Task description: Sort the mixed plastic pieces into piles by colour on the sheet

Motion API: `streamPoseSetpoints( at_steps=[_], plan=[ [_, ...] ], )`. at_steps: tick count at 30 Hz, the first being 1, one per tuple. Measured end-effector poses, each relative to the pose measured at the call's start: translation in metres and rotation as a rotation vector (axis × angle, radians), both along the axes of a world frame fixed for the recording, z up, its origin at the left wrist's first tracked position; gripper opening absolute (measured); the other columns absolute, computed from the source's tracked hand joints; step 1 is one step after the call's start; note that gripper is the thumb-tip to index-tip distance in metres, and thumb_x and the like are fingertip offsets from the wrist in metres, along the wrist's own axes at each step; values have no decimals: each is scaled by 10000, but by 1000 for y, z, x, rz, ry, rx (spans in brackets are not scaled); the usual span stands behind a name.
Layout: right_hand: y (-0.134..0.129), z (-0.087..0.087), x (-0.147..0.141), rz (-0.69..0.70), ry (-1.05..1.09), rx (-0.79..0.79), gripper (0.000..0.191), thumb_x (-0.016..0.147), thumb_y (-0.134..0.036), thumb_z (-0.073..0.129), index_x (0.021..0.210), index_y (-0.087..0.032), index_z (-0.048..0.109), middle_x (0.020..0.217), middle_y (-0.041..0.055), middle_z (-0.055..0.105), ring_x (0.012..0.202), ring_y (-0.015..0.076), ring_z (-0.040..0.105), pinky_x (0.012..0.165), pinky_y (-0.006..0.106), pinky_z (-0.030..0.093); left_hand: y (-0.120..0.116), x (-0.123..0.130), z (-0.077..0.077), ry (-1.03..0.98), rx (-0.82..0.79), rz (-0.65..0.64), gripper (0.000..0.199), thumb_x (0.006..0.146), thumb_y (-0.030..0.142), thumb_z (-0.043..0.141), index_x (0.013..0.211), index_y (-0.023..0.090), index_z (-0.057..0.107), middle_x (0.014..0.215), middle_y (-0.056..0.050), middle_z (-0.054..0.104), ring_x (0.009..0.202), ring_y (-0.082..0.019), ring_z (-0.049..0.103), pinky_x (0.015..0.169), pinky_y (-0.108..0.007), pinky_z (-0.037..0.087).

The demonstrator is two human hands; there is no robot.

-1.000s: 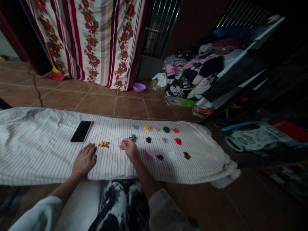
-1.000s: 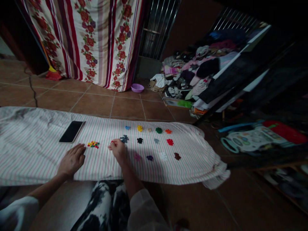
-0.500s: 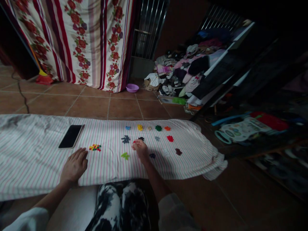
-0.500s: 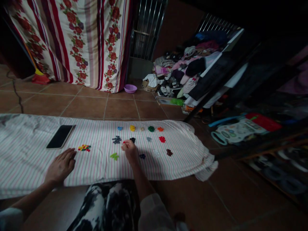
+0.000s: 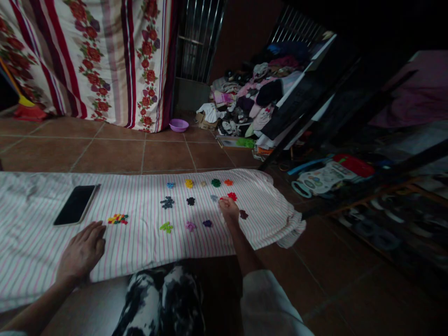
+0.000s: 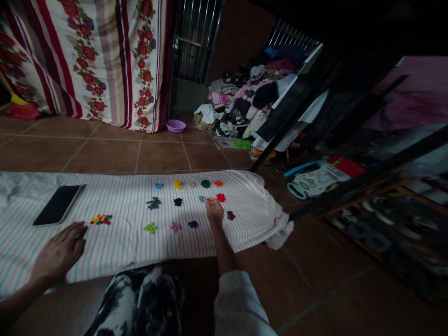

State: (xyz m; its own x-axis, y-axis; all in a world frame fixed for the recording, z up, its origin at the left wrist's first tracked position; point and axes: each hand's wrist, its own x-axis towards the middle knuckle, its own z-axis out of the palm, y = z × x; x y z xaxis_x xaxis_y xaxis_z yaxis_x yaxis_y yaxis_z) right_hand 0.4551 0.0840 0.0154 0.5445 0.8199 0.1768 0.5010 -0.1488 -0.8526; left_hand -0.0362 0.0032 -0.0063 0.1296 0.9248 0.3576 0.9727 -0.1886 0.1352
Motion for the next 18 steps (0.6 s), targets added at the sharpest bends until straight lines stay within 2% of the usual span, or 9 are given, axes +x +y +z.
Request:
streamPoseSetpoints(
  at_steps=[3,7,13,18],
  plan=[
    [2,8,31,-105,-186,-106,267,757,-318,523,935,-206,688,842,49,722,807,186,661,773,273,497,0,0,2,-11,-10,-10,419,844,334,328,1096,137,600,1252,-186,627,1220,-321,557,990,-481,464],
    [7,14,59,-157,-349,-226,288,798,-230,475,959,-217,712,909,61,731,870,199,649,785,274,472,0,1,3,-35,3,-20,418,833,347,331,1079,140,597,1240,-194,632,1208,-332,565,999,-503,462],
    [22,10,85,-141,-446,-309,297,821,-222,472,978,-215,724,919,56,728,831,191,645,745,270,463,0,2,4,-46,5,12,378,812,357,350,1080,220,579,1219,-106,659,1207,-290,571,999,-486,475],
    [38,6,94,-104,-478,-335,292,822,-207,482,964,-205,737,882,73,723,801,198,649,728,287,465,-1,1,2,-33,-17,11,378,832,358,348,1092,197,570,1264,-141,630,1226,-300,557,981,-480,481]
  ],
)
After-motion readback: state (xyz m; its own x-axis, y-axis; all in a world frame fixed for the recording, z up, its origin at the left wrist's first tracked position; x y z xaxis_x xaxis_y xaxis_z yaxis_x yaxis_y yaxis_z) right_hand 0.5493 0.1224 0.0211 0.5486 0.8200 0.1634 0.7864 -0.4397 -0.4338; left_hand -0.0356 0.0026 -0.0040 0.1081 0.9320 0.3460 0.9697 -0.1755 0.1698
